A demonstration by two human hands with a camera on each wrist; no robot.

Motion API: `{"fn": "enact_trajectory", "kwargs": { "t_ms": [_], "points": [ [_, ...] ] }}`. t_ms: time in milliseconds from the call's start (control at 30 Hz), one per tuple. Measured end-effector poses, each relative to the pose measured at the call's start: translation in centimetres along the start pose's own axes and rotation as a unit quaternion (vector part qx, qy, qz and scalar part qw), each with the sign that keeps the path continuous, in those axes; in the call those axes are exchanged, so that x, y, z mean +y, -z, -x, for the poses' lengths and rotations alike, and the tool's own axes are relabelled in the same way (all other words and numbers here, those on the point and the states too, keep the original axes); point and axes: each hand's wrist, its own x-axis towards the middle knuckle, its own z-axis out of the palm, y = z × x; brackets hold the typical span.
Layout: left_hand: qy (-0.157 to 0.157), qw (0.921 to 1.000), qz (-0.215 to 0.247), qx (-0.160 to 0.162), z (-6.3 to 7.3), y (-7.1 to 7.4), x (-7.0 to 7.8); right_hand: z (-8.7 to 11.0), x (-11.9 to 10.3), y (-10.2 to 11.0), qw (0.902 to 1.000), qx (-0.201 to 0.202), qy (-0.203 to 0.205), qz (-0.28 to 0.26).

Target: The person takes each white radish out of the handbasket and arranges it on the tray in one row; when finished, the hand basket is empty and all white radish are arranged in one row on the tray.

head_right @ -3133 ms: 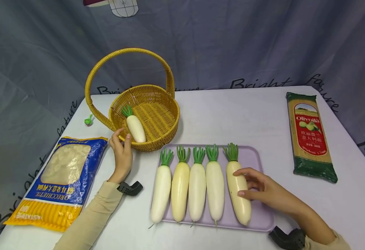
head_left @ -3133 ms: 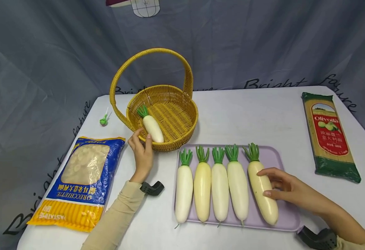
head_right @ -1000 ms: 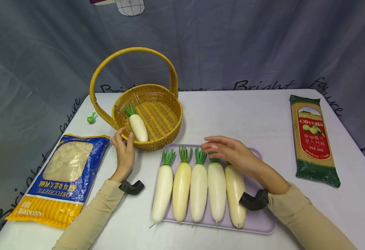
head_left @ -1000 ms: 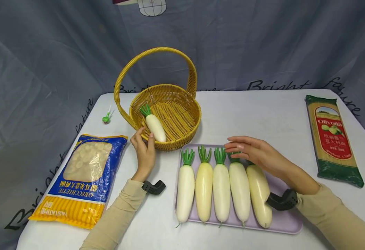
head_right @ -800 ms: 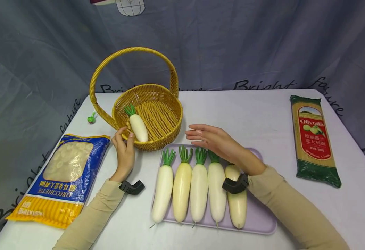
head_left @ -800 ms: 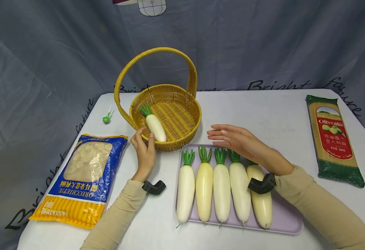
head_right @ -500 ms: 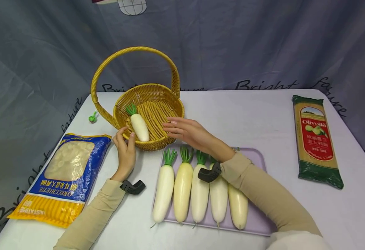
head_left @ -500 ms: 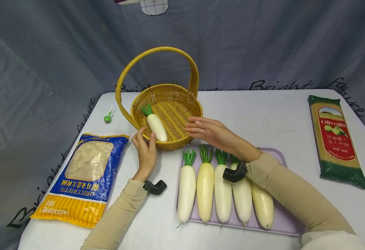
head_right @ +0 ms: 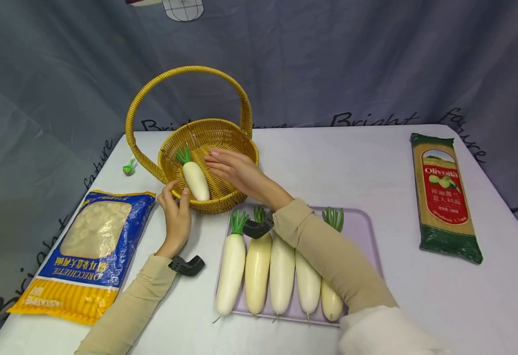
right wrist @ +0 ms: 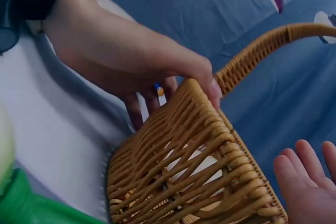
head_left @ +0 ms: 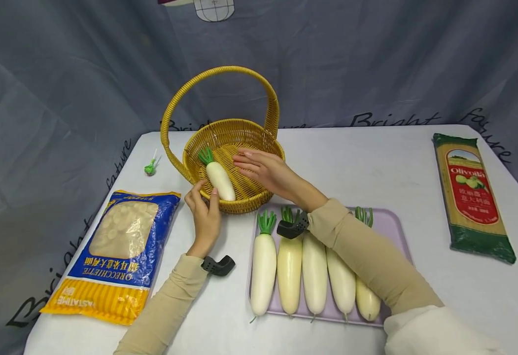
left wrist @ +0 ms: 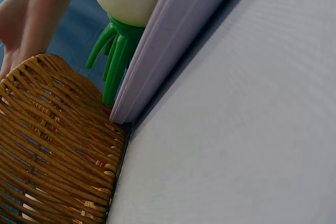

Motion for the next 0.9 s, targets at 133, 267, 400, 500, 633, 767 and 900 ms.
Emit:
{"fn": "enact_trajectory", "kwargs": {
  "t_ms": [133,267,400,500,633,767,900],
  "points": [
    [-0.001,1.0,-0.001,-0.003,-0.1,0.0,0.0,-1.6,0.4,-0.3,0.9997,0.022,0.008,-0.003],
    [0.0,1.0,-0.004,-0.001,0.0,0.1,0.0,-3.0,0.8,-0.5,0.9986,0.052,0.008,0.003],
    [-0.003,1.0,-0.004,0.0,0.0,0.1,0.1,-4.1,1.3,-0.8,0.9962,0.087,0.006,0.004],
    [-0.003,1.0,-0.006,0.003,0.1,0.0,0.1,-5.0,1.6,-1.1,0.9942,0.107,0.001,0.012],
    [0.001,1.0,-0.003,0.002,0.1,0.0,0.0,-5.7,2.0,-1.4,0.991,0.121,-0.02,0.054],
    [0.003,1.0,0.001,-0.001,0.0,0.1,0.0,-5.8,2.3,-1.7,0.9749,0.121,-0.064,0.176],
    [0.002,1.0,0.0,-0.001,0.0,0.1,0.0,-5.7,2.8,-1.9,0.936,0.116,-0.098,0.318]
  ]
}}
